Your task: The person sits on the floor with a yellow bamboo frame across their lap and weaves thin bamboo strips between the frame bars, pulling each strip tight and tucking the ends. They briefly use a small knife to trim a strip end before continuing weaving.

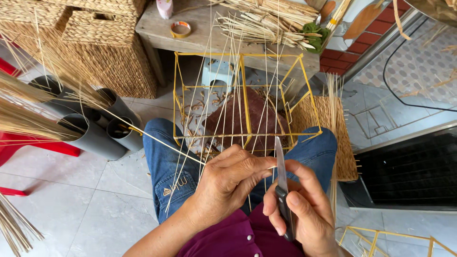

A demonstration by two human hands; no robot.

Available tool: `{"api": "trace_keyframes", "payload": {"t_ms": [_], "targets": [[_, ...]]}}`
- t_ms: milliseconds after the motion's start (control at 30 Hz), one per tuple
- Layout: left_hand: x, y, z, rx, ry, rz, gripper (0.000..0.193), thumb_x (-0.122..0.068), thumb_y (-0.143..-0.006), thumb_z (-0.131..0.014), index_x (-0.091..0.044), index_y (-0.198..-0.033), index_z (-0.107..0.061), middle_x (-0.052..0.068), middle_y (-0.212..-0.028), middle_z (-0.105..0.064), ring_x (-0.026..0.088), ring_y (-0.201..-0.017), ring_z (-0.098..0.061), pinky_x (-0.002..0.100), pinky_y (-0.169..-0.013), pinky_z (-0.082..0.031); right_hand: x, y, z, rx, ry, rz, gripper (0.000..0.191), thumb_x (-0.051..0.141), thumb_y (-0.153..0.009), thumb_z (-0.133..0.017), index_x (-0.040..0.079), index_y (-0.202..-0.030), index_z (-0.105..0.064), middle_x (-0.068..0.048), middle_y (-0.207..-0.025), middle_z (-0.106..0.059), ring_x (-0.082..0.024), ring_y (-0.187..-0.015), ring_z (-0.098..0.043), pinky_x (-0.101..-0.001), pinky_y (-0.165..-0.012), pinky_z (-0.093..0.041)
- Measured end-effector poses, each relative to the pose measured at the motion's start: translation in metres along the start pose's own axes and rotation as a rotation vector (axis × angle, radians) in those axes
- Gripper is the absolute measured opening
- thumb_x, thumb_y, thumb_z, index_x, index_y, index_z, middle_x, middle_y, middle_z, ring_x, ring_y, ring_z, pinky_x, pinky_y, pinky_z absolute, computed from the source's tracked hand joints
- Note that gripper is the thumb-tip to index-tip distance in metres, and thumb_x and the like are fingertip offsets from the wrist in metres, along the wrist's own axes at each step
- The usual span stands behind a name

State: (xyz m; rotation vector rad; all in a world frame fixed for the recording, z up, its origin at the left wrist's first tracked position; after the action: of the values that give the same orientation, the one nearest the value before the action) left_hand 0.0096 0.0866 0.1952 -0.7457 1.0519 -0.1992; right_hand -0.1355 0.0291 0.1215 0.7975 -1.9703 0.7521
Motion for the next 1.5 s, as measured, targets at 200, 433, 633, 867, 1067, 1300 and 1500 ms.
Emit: {"api": "trace_keyframes", "payload": {"t_ms": [200,433,633,867,1067,1300,1500], "targets": [[-0.001,-0.002,-0.005,0.013,0.029,-0.016,0.028,-0.004,-0.091,-0.078,-0.009,-0.118,-0.072,0.004,-0.097,-0.074,0.021,-0.084,-0.069,0.033,-0.076,-0.058,0.000,0.001,0.003,-0.012,-0.006,0.014,0.054,0.021,-0.110,-0.054,0.004,-0.157,-0.034,-0.028,-0.091,-0.065,-0.018,-0.057,-0.055,-0.0272,-0.051,-0.047],[-0.001,0.001,-0.005,-0.021,-0.006,-0.051,0.033,-0.001,-0.090,-0.078,-0.009,-0.121,-0.072,0.003,-0.093,-0.072,0.020,-0.084,-0.068,0.033,-0.076,-0.058,0.000,0.001,0.003,-0.034,0.014,0.027,0.052,0.020,-0.110,-0.053,0.002,-0.156,-0.036,-0.027,-0.089,-0.065,-0.017,-0.056,-0.056,-0.0264,-0.050,-0.046],[-0.010,0.005,-0.002,-0.096,-0.126,-0.142,0.043,0.004,-0.084,-0.079,-0.007,-0.125,-0.070,0.003,-0.101,-0.073,0.020,-0.083,-0.065,0.032,-0.073,-0.056,-0.002,0.003,0.004,-0.075,0.027,0.044,0.052,0.017,-0.109,-0.055,0.001,-0.156,-0.039,-0.025,-0.087,-0.064,-0.017,-0.058,-0.054,-0.0271,-0.052,-0.046],[-0.012,0.008,-0.004,-0.142,-0.195,-0.182,0.048,0.004,-0.082,-0.080,-0.007,-0.128,-0.070,0.002,-0.103,-0.073,0.020,-0.079,-0.061,0.031,-0.069,-0.055,-0.003,0.004,0.007,-0.108,0.020,0.065,0.051,0.015,-0.109,-0.055,0.001,-0.155,-0.040,-0.023,-0.085,-0.063,-0.018,-0.058,-0.054,-0.0276,-0.052,-0.046],[-0.009,0.007,-0.004,-0.133,-0.149,-0.171,0.046,0.004,-0.081,-0.079,-0.009,-0.124,-0.071,0.002,-0.103,-0.074,0.019,-0.083,-0.064,0.031,-0.071,-0.056,-0.007,0.000,0.006,-0.057,-0.090,0.001,0.052,0.016,-0.108,-0.056,0.004,-0.155,-0.037,-0.023,-0.086,-0.061,-0.017,-0.058,-0.052,-0.0267,-0.052,-0.045],[-0.002,0.005,-0.005,-0.092,-0.107,-0.129,0.048,0.007,-0.079,-0.078,-0.009,-0.123,-0.072,0.002,-0.098,-0.073,0.020,-0.084,-0.066,0.032,-0.074,-0.056,-0.007,-0.005,0.008,-0.039,-0.118,-0.051,0.051,0.018,-0.107,-0.057,0.002,-0.153,-0.040,-0.023,-0.082,-0.061,-0.017,-0.052,-0.050,-0.0260,-0.047,-0.043],[-0.004,0.005,-0.005,-0.099,-0.116,-0.160,0.047,0.009,-0.079,-0.077,-0.008,-0.123,-0.072,0.003,-0.101,-0.073,0.020,-0.085,-0.066,0.032,-0.074,-0.056,-0.007,-0.008,0.009,-0.029,-0.129,-0.042,0.049,0.017,-0.108,-0.057,0.003,-0.152,-0.040,-0.023,-0.083,-0.061,-0.017,-0.052,-0.051,-0.0265,-0.047,-0.043]]}}
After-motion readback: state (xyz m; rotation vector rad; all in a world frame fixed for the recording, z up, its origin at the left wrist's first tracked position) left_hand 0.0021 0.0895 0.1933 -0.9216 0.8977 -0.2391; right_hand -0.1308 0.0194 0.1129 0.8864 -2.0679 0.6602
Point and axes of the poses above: each hand's wrist, its own y-axis away from the middle knuckle, its own z-axis out of the back of the hand, x = y × z, the point moved 10 cm from there along -y, towards the middle knuckle
